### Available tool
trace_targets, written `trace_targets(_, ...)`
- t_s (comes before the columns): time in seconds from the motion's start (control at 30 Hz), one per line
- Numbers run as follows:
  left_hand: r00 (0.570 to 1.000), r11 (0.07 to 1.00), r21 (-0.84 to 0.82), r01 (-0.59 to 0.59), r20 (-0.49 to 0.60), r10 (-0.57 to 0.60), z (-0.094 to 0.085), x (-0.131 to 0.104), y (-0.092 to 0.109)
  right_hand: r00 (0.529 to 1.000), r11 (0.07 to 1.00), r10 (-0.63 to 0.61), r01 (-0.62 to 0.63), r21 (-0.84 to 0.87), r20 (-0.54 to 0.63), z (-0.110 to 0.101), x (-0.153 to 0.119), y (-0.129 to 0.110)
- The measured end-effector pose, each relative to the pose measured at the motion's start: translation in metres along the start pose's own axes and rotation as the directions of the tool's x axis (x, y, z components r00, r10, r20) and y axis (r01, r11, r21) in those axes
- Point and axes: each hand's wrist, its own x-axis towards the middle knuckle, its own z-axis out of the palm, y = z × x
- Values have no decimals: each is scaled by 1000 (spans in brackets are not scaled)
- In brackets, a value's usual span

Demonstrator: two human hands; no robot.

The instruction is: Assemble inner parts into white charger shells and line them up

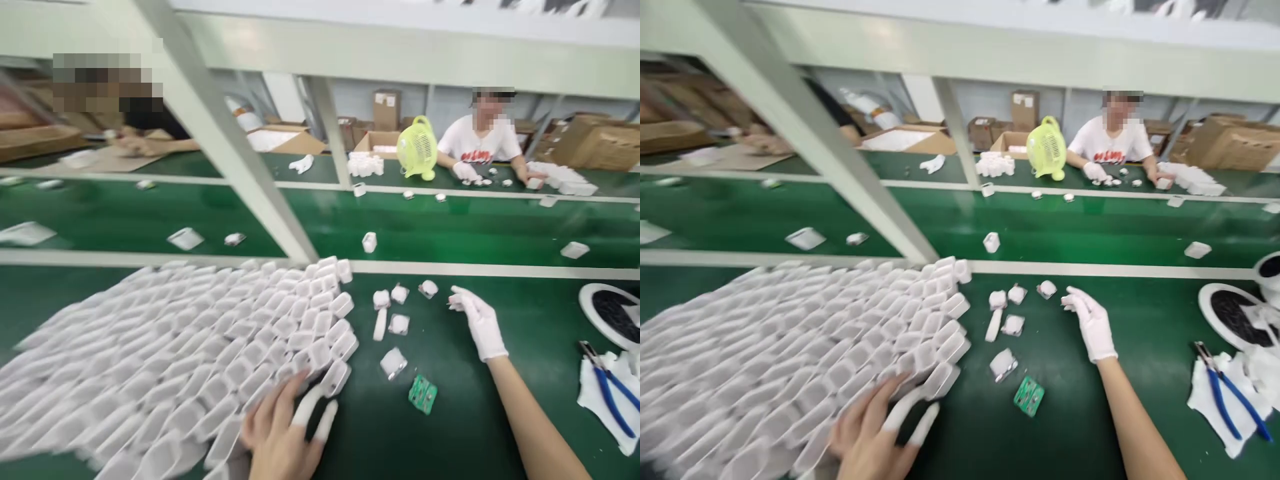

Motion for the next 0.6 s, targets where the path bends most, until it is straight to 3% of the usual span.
trace_targets(0.17, 1000, 999, 46, 20, 5, -20, -9, 3, 5, 998, 995, -41, 37, 91, 46, 1, -3, 2)
trace_targets(0.4, 968, 981, 46, -189, 175, 178, -9, 10, 6, 997, 975, -14, -3, 223, 77, 12, -14, -3)
trace_targets(0.5, 979, 970, -187, -153, 102, 174, -12, 15, 17, 994, 976, -8, -17, 219, 114, 21, -19, -10)
trace_targets(0.6, 995, 834, -547, -72, 23, 101, -10, 29, 37, 978, 976, -41, -4, 217, 203, 32, -28, -21)
